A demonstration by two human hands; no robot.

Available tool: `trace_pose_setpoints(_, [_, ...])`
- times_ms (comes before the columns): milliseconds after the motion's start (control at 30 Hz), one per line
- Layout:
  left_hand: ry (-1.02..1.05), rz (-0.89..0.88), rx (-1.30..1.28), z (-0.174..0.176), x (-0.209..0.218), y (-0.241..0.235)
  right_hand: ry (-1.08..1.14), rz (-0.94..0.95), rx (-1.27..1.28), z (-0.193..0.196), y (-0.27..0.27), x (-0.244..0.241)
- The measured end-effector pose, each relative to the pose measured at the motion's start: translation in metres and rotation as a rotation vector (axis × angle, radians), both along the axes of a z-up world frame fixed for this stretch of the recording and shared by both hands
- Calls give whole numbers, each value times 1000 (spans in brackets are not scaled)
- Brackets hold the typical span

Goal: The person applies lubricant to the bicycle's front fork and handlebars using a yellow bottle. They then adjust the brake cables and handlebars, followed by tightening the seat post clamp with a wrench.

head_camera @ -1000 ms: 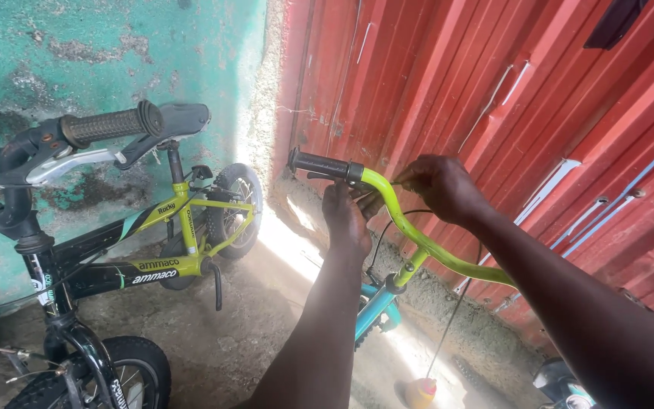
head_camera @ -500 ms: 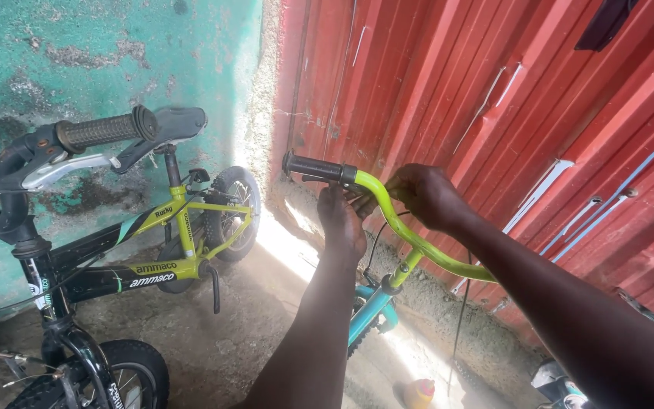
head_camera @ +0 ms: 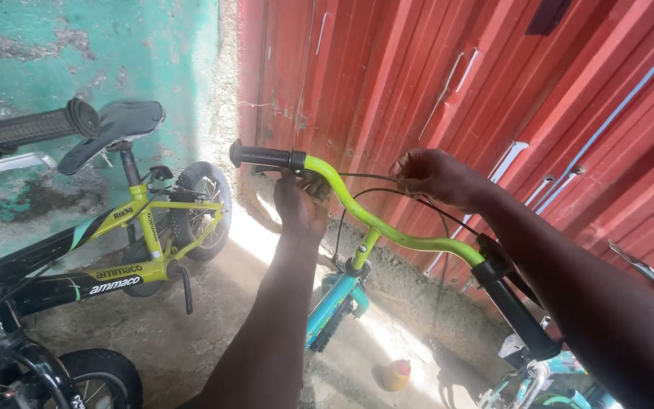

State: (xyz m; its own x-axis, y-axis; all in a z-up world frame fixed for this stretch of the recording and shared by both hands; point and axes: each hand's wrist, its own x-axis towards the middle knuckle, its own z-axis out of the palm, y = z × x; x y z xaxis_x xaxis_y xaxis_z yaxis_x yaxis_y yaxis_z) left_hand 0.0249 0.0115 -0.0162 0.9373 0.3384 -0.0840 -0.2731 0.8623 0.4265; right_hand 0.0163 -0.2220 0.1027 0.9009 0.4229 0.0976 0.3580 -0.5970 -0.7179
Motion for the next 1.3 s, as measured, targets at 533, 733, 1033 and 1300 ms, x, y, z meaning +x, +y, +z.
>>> trace_pose_setpoints(533, [34,-51,-36,11,-26,-3,29,-314,251,-105,-146,-82])
trace_pose_setpoints(733, [37,-32,12,13,-30,-18,-429,-97,209,-165,-159,-67])
trace_pose_setpoints(1033, [-14,-44,16,23,-42,-11,-296,-644,316,-154,-73,-174])
trace_pose_setpoints(1300, [101,-87,64,24,-27,-14,-118,-646,532,-141,-121,-174])
